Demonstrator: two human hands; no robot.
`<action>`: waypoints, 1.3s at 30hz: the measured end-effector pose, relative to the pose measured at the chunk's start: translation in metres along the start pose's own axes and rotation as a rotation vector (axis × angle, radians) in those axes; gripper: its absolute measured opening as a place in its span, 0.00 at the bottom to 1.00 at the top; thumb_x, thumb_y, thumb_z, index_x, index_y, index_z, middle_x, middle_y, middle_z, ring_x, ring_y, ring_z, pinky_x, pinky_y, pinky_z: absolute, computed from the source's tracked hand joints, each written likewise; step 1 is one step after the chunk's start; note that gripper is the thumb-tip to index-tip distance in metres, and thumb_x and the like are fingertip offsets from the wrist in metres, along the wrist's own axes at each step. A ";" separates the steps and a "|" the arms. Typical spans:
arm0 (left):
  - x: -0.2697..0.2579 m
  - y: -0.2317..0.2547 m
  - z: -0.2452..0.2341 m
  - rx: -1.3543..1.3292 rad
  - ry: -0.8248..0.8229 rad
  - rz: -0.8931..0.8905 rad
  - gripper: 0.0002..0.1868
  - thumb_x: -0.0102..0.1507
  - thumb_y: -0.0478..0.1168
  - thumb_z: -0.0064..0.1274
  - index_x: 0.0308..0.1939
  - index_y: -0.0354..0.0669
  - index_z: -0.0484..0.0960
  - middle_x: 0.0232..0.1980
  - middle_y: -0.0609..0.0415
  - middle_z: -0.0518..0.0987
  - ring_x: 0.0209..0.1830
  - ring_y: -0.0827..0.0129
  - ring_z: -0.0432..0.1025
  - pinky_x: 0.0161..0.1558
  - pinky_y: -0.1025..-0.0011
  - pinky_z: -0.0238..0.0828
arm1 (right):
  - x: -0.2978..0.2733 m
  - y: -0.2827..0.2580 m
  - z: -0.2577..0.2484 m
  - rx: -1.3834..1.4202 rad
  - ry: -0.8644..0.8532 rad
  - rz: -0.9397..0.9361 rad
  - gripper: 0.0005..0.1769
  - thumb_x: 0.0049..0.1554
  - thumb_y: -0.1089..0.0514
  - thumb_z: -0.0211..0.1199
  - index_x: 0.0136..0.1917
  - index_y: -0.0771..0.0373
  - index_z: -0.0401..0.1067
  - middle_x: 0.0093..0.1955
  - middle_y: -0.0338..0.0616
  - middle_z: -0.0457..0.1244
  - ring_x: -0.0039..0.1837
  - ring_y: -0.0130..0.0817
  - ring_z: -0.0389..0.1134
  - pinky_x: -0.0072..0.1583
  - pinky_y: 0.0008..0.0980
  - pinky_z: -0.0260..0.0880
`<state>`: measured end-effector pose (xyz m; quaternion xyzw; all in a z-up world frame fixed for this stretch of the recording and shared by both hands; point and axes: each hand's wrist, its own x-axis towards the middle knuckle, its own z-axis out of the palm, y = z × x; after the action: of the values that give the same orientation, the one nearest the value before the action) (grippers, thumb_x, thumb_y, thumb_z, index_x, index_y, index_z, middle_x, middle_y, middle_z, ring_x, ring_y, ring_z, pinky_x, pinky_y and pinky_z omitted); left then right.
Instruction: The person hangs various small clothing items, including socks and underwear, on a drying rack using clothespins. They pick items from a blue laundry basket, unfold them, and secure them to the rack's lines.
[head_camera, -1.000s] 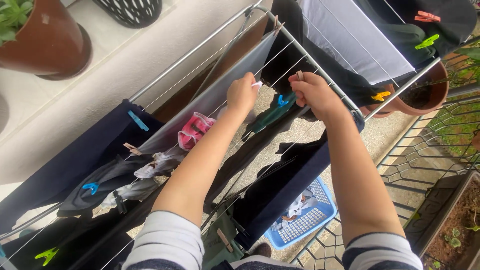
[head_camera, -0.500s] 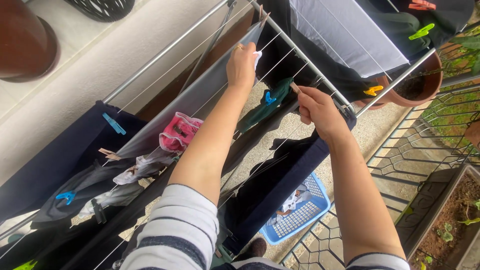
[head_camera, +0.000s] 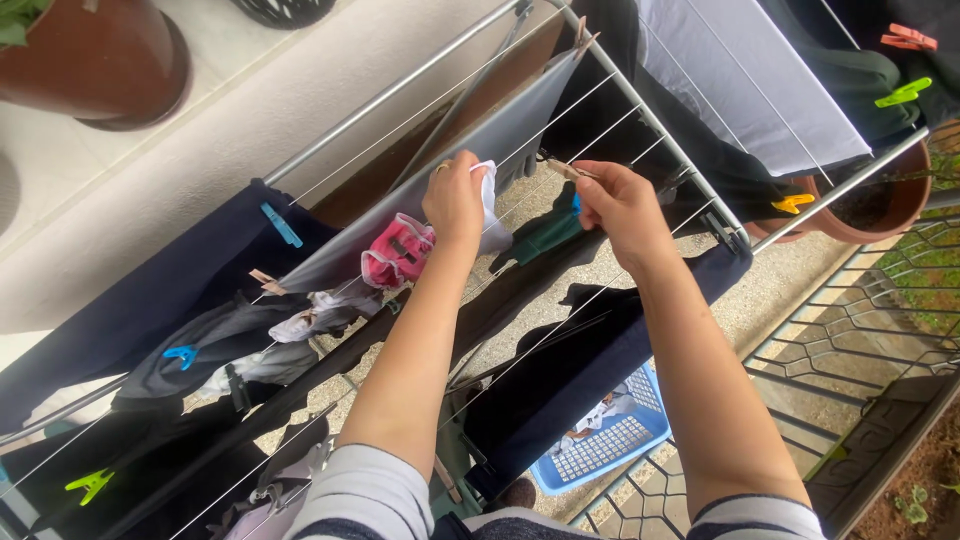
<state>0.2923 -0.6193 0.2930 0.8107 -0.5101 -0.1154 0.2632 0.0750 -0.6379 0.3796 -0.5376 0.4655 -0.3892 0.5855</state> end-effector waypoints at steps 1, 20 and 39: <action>0.000 -0.007 0.001 0.000 0.002 -0.005 0.08 0.68 0.51 0.52 0.42 0.56 0.74 0.36 0.55 0.76 0.45 0.59 0.75 0.46 0.61 0.75 | 0.003 0.005 0.005 -0.001 -0.006 0.001 0.17 0.65 0.62 0.60 0.65 0.74 0.69 0.31 0.43 0.58 0.30 0.28 0.61 0.30 0.20 0.52; 0.002 -0.040 0.016 -0.221 -0.147 -0.347 0.11 0.65 0.55 0.53 0.43 0.56 0.75 0.41 0.50 0.80 0.52 0.50 0.76 0.53 0.54 0.73 | 0.063 0.077 0.073 -1.305 -0.265 -0.965 0.07 0.61 0.53 0.64 0.47 0.57 0.74 0.36 0.36 0.62 0.42 0.35 0.71 0.46 0.26 0.72; 0.002 -0.054 0.029 -0.238 -0.171 -0.352 0.11 0.67 0.42 0.52 0.50 0.49 0.68 0.50 0.46 0.73 0.55 0.47 0.75 0.56 0.52 0.74 | 0.077 0.112 0.099 -1.524 -0.294 -1.049 0.05 0.53 0.58 0.67 0.42 0.53 0.72 0.34 0.33 0.61 0.39 0.30 0.67 0.41 0.24 0.72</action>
<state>0.3212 -0.6115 0.2400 0.8375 -0.3641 -0.2874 0.2887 0.1857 -0.6719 0.2572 -0.9614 0.2143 -0.1218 -0.1222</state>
